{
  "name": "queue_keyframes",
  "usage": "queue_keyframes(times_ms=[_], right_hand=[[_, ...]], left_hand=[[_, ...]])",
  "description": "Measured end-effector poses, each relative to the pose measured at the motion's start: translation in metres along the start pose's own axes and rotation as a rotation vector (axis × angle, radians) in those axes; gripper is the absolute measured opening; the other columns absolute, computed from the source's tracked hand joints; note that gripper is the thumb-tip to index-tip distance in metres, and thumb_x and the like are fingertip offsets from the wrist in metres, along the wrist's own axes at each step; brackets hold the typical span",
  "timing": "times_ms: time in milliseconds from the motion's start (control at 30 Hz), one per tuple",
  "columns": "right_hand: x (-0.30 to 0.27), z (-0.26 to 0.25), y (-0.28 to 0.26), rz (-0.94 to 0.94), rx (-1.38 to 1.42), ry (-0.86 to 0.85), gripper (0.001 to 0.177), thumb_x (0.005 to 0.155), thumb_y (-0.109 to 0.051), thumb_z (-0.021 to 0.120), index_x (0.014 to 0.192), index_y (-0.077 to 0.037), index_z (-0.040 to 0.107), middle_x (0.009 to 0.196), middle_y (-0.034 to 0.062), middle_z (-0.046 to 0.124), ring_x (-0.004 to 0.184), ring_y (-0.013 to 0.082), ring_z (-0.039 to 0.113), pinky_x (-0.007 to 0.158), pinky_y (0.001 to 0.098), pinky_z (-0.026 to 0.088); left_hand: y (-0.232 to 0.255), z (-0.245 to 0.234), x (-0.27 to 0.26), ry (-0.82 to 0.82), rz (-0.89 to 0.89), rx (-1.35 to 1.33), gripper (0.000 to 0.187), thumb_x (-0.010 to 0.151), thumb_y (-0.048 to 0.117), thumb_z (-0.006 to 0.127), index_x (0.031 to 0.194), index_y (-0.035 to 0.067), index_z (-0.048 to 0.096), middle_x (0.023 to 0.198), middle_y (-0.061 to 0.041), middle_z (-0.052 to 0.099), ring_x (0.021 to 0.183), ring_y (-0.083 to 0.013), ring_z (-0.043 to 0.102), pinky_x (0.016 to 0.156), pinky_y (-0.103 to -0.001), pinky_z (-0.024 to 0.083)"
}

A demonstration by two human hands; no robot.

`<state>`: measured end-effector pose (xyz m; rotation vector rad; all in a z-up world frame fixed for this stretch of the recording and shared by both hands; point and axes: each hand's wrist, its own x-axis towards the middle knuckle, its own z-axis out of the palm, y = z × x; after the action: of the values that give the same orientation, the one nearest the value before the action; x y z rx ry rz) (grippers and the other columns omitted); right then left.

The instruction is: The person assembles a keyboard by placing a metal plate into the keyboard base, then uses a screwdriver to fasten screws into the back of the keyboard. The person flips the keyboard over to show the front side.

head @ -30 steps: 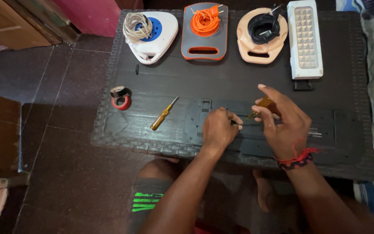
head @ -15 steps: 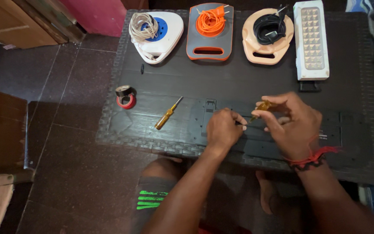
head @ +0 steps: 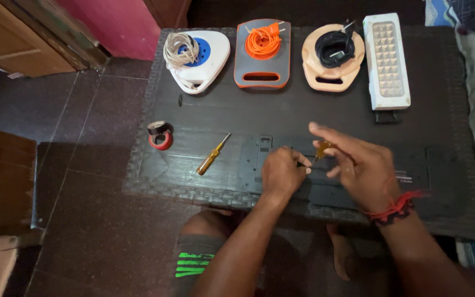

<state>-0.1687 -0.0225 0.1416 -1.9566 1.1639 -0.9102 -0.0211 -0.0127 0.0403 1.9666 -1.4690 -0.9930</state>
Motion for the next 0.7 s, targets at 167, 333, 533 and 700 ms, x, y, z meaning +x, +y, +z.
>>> queue_keyframes(times_ms=[167,333,533,700], right_hand=[[-0.002,-0.001,0.002,0.031,-0.036,0.114,0.025,0.09,-0.006,0.075,0.115,-0.005,0.073,0.107,0.0103,0.08,0.095,0.0149,0.079,0.067,0.0248,0.063],[0.0,0.003,0.005,0.124,-0.182,0.216,0.03,0.078,-0.02,0.089,0.095,-0.002,0.07,0.089,0.0102,0.08,0.076,0.0135,0.078,0.063,0.0264,0.062],[-0.004,0.0,0.009,-0.094,-0.343,0.191,0.033,0.084,-0.018,0.081,0.115,-0.01,0.073,0.113,0.0104,0.074,0.091,0.0174,0.075,0.069,0.0282,0.063],[-0.002,-0.011,0.006,-0.124,0.047,-0.021,0.046,0.093,0.0,0.057,0.135,-0.014,0.065,0.15,0.0123,0.058,0.111,0.014,0.073,0.077,0.0266,0.061]], left_hand=[[-0.016,0.011,0.005,0.083,0.182,-0.104,0.02,0.067,0.007,0.088,0.085,0.012,0.081,0.08,-0.011,0.075,0.073,-0.0241,0.072,0.07,-0.036,0.056],[-0.024,0.015,0.01,0.104,0.248,-0.102,0.026,0.061,0.004,0.089,0.085,0.01,0.082,0.076,-0.011,0.07,0.067,-0.024,0.068,0.066,-0.037,0.055],[-0.02,0.012,0.009,0.076,0.167,-0.12,0.026,0.063,0.006,0.09,0.087,0.009,0.081,0.068,-0.011,0.069,0.059,-0.022,0.064,0.061,-0.036,0.053],[-0.013,0.004,0.008,0.059,0.141,-0.118,0.024,0.063,0.003,0.091,0.085,0.007,0.081,0.064,-0.012,0.067,0.056,-0.0218,0.062,0.06,-0.036,0.052]])
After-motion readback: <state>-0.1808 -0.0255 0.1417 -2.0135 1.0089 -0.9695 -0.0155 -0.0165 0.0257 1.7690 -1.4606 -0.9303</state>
